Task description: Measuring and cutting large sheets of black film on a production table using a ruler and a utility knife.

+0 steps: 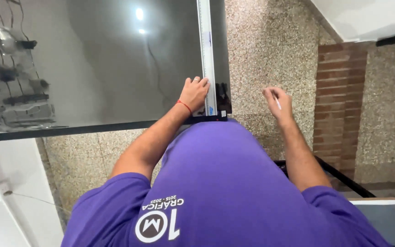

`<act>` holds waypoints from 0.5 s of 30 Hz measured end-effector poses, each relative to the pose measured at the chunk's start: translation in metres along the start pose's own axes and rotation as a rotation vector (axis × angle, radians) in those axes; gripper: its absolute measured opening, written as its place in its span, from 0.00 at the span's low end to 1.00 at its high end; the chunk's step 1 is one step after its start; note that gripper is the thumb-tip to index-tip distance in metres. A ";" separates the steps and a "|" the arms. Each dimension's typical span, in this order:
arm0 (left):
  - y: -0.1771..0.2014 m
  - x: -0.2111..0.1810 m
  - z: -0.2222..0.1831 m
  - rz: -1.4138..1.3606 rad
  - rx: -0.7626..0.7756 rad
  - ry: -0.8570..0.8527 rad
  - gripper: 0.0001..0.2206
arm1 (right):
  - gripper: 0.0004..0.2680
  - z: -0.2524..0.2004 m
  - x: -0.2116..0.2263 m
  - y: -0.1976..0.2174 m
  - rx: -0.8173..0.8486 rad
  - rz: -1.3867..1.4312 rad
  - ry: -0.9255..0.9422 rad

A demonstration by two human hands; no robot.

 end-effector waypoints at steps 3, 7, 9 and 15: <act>0.005 0.012 0.019 -0.007 -0.064 -0.019 0.09 | 0.14 -0.044 -0.051 0.011 -0.046 0.035 -0.146; 0.013 -0.006 0.014 -0.006 -0.086 0.068 0.07 | 0.22 -0.101 -0.176 0.051 -0.099 0.022 -0.467; 0.005 -0.004 0.026 0.024 -0.090 0.119 0.07 | 0.21 -0.079 -0.223 0.070 -0.068 -0.020 -0.461; 0.005 -0.037 0.036 -0.001 0.111 0.411 0.27 | 0.13 0.012 -0.273 0.164 0.123 -0.142 -0.470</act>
Point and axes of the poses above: each hand's wrist, its own z-axis towards the middle knuckle, its own y-axis out of the back of the hand, x = y × z, the point moved 9 cm from there along z, towards the middle knuckle, and after that the axes turned 1 degree about z, right-handed, at the moved point
